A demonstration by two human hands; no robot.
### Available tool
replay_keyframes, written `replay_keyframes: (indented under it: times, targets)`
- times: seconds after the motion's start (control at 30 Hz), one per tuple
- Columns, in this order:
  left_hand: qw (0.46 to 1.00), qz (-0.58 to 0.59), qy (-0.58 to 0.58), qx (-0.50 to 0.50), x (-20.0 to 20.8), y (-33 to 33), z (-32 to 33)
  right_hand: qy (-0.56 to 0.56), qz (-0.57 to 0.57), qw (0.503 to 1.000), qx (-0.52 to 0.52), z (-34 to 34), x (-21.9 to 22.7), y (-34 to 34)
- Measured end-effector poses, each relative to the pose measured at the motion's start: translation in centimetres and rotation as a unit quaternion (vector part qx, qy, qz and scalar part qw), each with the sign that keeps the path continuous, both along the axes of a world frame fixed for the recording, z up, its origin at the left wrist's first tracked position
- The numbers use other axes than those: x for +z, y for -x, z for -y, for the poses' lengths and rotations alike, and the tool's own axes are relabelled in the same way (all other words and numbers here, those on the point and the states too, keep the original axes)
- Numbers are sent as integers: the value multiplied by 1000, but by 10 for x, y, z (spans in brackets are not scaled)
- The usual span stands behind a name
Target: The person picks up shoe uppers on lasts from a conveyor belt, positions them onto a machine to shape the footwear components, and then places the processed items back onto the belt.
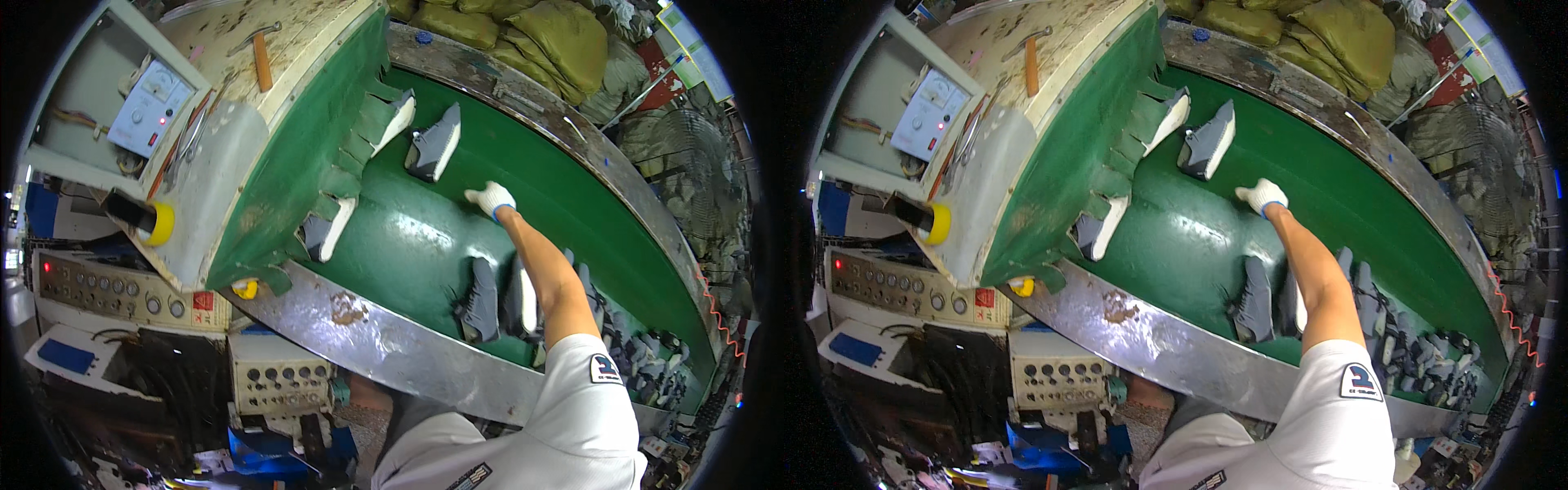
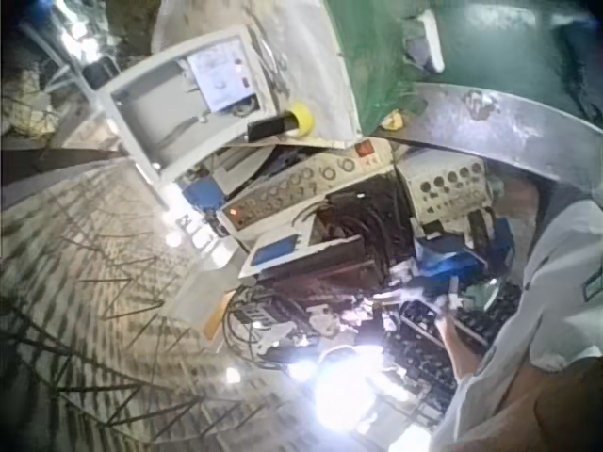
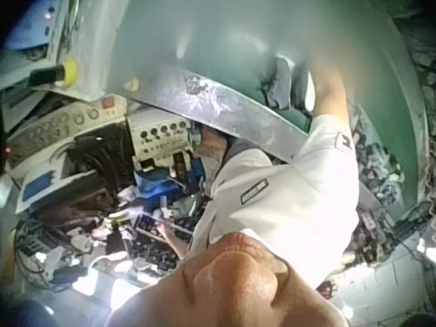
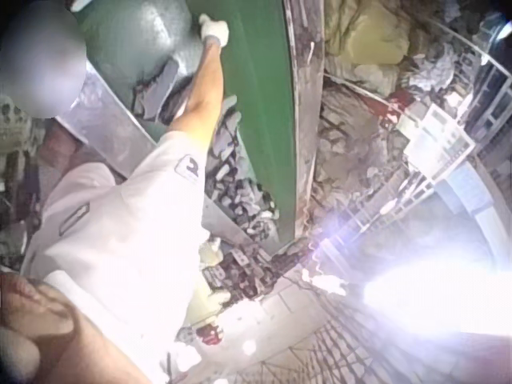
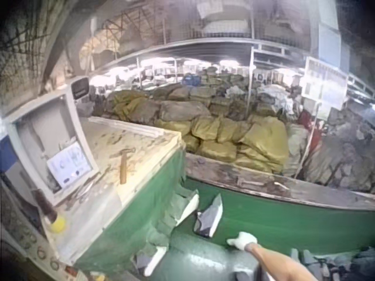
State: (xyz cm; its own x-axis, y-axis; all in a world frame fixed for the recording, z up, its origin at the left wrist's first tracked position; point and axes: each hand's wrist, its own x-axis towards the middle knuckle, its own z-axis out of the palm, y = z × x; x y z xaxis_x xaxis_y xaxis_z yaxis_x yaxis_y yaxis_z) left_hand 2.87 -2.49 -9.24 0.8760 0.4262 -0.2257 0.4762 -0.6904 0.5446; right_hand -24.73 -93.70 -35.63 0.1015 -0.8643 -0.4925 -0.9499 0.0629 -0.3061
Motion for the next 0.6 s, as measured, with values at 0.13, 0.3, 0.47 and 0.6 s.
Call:
replay_keyframes:
  times: [0.13, 0.3, 0.47, 0.6]
  targets:
    - [992, -125, 5, 27, 4, 39, -13, 82, 133, 971, -180, 72, -73, -88]
    - [998, -51, 39, 24, -8, 28, 29, 34, 375, 874, -306, 90, -112, -109]
    - [976, 110, -119, -142, -14, 6, 33, -326, 667, 630, -230, -60, -8, -120]
    - [970, 76, 63, -223, -28, -56, 74, -522, 728, 383, -227, -253, 35, -90]
